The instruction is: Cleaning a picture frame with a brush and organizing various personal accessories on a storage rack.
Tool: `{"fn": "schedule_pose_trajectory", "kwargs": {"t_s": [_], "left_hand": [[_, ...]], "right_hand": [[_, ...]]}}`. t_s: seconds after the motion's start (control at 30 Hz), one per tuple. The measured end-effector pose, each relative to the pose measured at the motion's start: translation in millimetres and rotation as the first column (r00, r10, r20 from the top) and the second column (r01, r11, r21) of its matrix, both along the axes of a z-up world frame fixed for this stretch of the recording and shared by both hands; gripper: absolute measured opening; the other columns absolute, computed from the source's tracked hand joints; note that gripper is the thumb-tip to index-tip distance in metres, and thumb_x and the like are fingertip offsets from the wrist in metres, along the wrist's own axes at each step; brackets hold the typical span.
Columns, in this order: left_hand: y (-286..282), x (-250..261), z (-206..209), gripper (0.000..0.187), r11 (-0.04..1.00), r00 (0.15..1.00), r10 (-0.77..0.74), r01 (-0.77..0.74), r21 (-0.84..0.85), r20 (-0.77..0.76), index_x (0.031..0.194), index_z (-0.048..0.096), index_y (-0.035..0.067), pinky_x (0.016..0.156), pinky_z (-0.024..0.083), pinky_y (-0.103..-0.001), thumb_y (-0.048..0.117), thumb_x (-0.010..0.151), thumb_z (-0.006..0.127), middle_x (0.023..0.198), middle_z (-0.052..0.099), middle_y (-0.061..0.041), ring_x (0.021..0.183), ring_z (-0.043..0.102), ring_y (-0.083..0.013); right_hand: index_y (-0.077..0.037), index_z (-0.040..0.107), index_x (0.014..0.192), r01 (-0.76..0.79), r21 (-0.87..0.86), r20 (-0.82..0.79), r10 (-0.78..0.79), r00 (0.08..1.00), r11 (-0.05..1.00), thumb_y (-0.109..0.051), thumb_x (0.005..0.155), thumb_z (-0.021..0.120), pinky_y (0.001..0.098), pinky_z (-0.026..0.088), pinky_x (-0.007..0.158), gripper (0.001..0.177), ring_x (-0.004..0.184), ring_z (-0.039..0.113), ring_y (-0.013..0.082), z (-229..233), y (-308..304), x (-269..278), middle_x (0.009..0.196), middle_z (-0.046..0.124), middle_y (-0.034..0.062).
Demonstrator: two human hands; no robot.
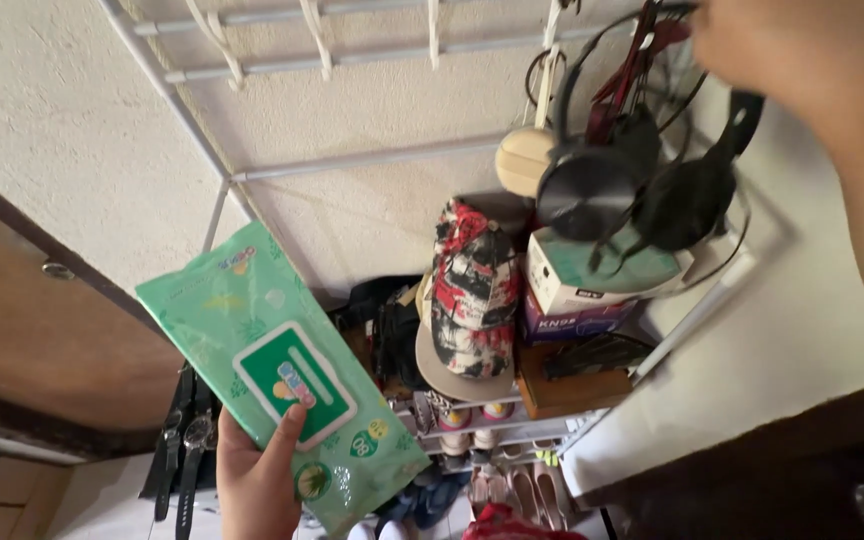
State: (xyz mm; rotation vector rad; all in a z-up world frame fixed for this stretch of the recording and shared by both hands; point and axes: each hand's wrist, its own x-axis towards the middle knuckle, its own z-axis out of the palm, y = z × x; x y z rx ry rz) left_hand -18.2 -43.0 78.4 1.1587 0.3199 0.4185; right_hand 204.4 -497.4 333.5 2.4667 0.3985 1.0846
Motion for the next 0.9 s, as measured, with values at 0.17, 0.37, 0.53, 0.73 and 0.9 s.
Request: {"fn": "schedule_pose_trajectory", "kwargs": {"t_s": [0.17,0.37,0.53,0.73,0.9], "left_hand": [[8,-5,0,0.046,0.999,0.998,-0.031,0.030,0.024,0.055,0.132,0.055,0.002,0.086,0.060,-0.039,-0.002,0.088,0.068,0.117,0.071,-0.012,0.101,0.071,-0.0211],[25,-15,0,0.041,0.999,0.997,-0.043,0.042,0.017,0.069,0.128,0.055,0.002,0.085,0.060,-0.039,0.002,0.089,0.069,0.115,0.072,-0.012,0.099,0.072,-0.0203],[46,-26,-7,0.043,1.000,0.999,-0.021,0.021,0.000,0.044,0.129,0.056,0.002,0.086,0.059,-0.037,0.003,0.089,0.071,0.115,0.072,-0.012,0.100,0.071,-0.0196],[72,-41,-19,0.045,0.998,0.999,0.028,-0.026,-0.058,0.032,0.130,0.053,0.002,0.086,0.060,-0.038,0.003,0.088,0.070,0.115,0.072,-0.012,0.102,0.071,-0.0202],[92,-51,-25,0.047,0.997,0.998,0.060,-0.061,-0.052,-0.023,0.131,0.053,0.003,0.083,0.061,-0.039,0.003,0.087,0.069,0.113,0.072,-0.013,0.098,0.071,-0.0211]], "right_hand": [[-0.012,0.080,0.095,0.077,0.021,-0.333,-0.065,0.941,0.997,-0.022,0.088,0.068,0.0522,0.056,0.068,0.016,0.078,0.070,0.0396,-33,75,-26,0.085,0.073,0.0167],[-0.004,0.078,0.095,0.165,0.213,-0.558,-0.018,0.829,0.963,-0.017,0.080,0.066,0.0513,0.058,0.077,0.023,0.088,0.073,0.0397,-122,150,3,0.094,0.075,0.0211],[-0.002,0.078,0.097,0.270,0.307,-0.688,0.017,0.725,0.913,-0.020,0.084,0.065,0.0525,0.057,0.082,0.026,0.096,0.072,0.0418,-200,206,42,0.102,0.074,0.0250],[-0.002,0.078,0.096,0.381,0.441,-0.751,0.102,0.652,0.812,-0.015,0.085,0.063,0.0517,0.058,0.084,0.024,0.098,0.072,0.0416,-293,252,76,0.105,0.074,0.0261],[0.000,0.078,0.097,0.501,0.399,-0.818,0.051,0.572,0.768,-0.016,0.088,0.064,0.0510,0.059,0.082,0.023,0.096,0.073,0.0414,-328,267,79,0.103,0.075,0.0254]]}}
